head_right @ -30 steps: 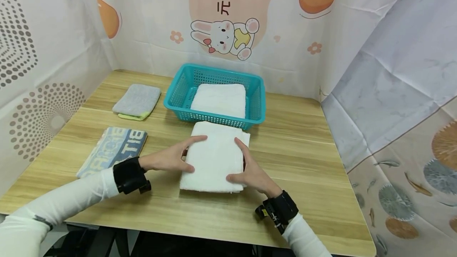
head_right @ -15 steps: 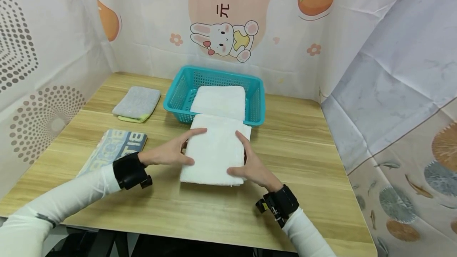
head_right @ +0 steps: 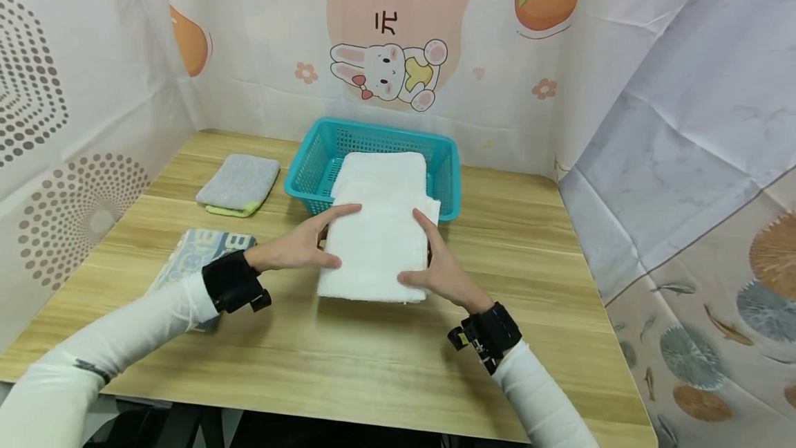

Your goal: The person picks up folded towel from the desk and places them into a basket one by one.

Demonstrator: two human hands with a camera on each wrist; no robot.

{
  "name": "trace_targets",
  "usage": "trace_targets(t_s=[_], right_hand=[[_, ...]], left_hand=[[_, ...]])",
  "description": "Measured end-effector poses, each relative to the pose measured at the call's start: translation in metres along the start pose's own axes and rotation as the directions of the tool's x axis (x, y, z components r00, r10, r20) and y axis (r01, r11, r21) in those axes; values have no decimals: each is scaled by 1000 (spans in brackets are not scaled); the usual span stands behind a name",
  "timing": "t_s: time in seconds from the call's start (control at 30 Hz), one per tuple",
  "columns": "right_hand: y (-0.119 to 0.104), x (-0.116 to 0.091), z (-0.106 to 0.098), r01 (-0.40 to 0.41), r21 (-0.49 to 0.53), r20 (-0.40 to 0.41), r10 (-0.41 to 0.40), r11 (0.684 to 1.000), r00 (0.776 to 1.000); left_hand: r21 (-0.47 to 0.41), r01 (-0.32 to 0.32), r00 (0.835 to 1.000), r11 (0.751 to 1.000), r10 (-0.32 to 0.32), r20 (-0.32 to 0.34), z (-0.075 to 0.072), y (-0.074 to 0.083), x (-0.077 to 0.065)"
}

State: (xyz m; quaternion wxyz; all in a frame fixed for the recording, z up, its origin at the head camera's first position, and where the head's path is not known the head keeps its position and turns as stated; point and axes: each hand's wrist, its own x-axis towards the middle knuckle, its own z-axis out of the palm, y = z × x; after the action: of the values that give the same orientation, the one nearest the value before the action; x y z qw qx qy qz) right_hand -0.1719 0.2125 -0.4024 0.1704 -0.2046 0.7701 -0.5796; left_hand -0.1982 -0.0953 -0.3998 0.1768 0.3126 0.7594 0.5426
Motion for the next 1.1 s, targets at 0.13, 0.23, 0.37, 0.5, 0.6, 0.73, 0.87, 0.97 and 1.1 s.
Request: trace_targets(t_s=[0.13,0.23,0.37,0.5,0.6,0.73,0.87,0.97,1.1], right_hand=[[-4,8,-4,-1,-3,-13,1,1000,1000],[-7,14,-7,-1,-7,-16,1,1000,1000],[-8,22,-12,0,-21,-41,0,1000,999],[-8,31,-15,-12,-46,-65,9,999,998],[-8,36,-16,-24,-55,-61,20,998,998],[-8,42,-17,-22,-46,-68,19,999,997],[-9,46,-19,-18,-40,-83,15,999,996],[-9,50,-21,-21,-41,-85,18,999,996],[-8,55,-24,-21,-55,-83,17,998,996]], left_hand=[[14,5,1000,1000,-5,-8,-7,3,6],[17,14,1000,1000,-14,-10,-13,5,12],[17,12,1000,1000,-12,-5,-20,5,21],[6,2,1000,1000,-2,-12,-25,2,27],[2,9,1000,1000,-8,-25,-26,0,31],[9,30,999,1000,-29,-39,-28,-1,35],[21,50,997,999,-49,-55,-30,1,40],[14,59,996,998,-58,-62,-32,2,44],[-11,65,996,998,-65,-60,-35,2,48]])
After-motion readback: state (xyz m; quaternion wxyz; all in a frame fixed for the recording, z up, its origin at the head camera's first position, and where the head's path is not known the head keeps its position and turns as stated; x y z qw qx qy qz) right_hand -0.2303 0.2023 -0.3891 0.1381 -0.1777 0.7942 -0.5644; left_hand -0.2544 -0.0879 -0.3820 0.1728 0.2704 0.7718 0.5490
